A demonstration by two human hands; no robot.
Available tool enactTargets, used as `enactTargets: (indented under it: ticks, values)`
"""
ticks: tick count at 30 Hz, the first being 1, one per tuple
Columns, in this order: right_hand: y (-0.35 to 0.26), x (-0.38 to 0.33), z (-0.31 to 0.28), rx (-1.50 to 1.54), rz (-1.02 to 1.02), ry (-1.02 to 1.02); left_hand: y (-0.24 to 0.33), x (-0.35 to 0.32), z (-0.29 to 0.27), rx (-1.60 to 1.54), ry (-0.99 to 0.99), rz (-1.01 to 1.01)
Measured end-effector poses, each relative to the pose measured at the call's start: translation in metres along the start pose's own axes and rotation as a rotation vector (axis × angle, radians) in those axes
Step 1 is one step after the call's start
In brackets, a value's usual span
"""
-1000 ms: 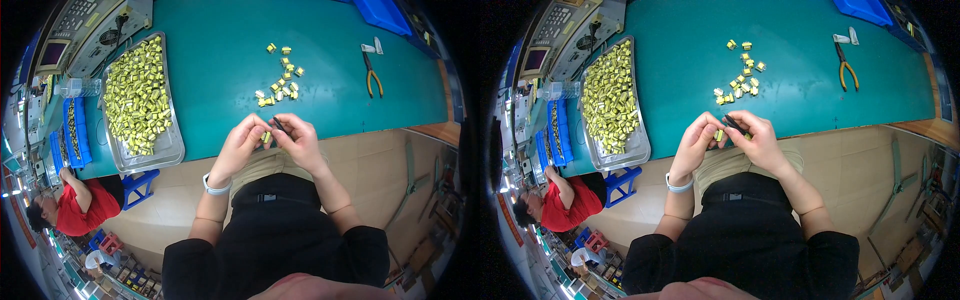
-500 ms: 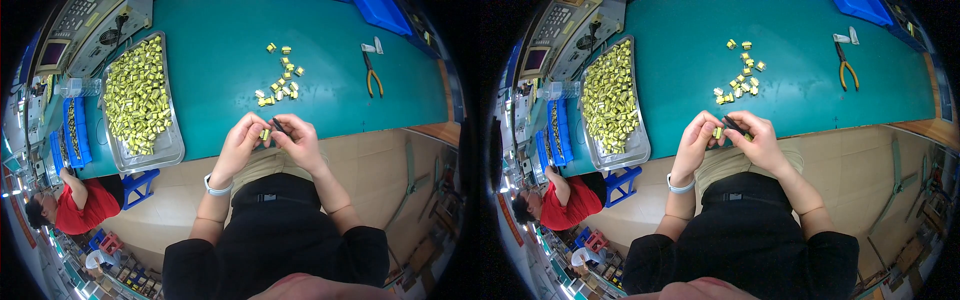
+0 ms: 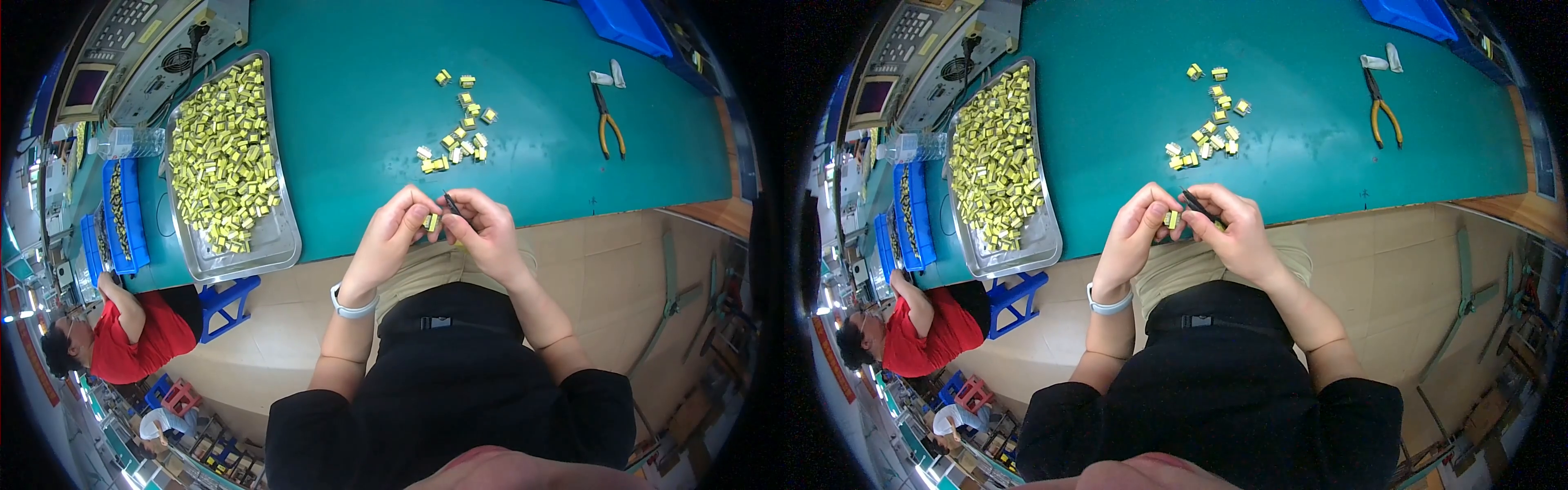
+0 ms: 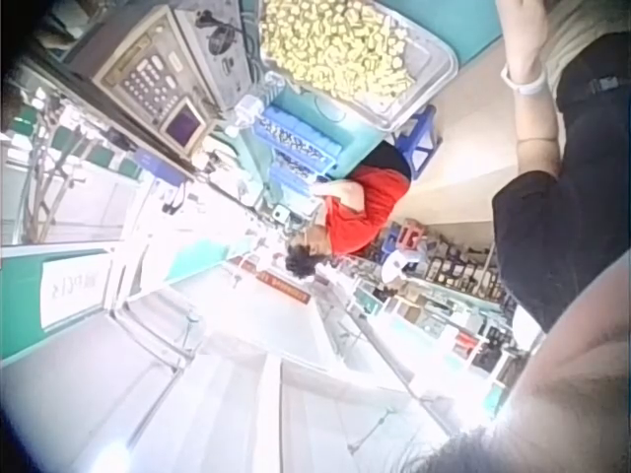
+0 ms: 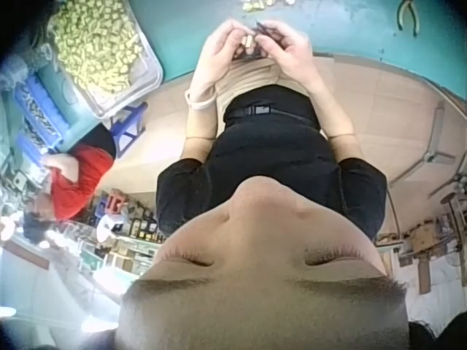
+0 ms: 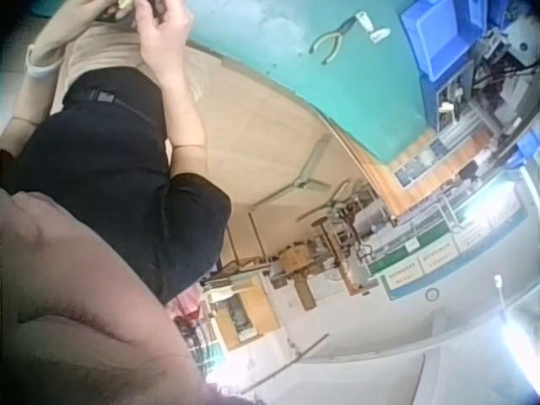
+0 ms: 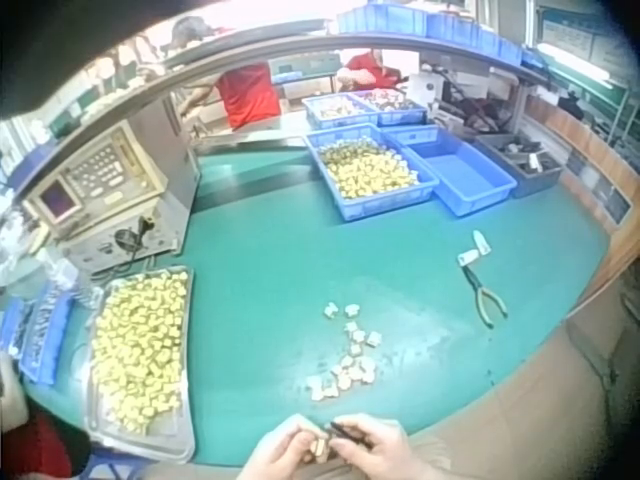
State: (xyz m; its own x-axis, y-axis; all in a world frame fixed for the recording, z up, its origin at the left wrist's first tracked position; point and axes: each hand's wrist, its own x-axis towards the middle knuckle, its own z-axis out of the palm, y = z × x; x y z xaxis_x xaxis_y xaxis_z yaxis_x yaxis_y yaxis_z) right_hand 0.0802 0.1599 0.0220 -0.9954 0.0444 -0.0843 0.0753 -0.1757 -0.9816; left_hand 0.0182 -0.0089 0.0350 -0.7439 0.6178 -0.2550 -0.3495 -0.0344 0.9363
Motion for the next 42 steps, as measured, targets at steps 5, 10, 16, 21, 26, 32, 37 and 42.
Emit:
enactTargets:
  ticks: [5, 10, 16, 21, 26, 32, 37, 42]
  values:
    - [0.004, -0.003, 0.003, 0.038, -0.01, 0.028, -0.002, 0.001, 0.0, -0.064, 0.035, 0.026]
    - [0.007, -0.01, 0.006, 0.016, -0.139, 0.068, -0.005, 0.002, 0.006, 0.02, 0.223, 0.098]
    - [0.002, -0.009, 0.006, -0.082, -0.278, 0.061, -0.005, 0.001, 0.009, 0.062, 0.259, 0.119]
    - [-0.001, -0.007, 0.005, -0.228, -0.351, 0.075, -0.003, -0.001, 0.01, 0.075, 0.273, 0.142]
    - [-0.007, -0.006, 0.007, -0.289, -0.386, 0.086, -0.006, -0.002, 0.011, 0.02, 0.304, 0.118]
    - [-0.013, -0.006, 0.007, -0.325, -0.399, 0.098, -0.002, -0.003, 0.009, -0.062, 0.245, 0.099]
    - [-0.026, -0.001, -0.001, -0.65, -0.481, 0.033, 0.004, -0.006, 0.01, -0.126, 0.182, 0.125]
    - [-0.027, 0.001, 0.0, -0.667, -0.518, 0.068, 0.009, -0.008, 0.015, -0.119, 0.179, 0.148]
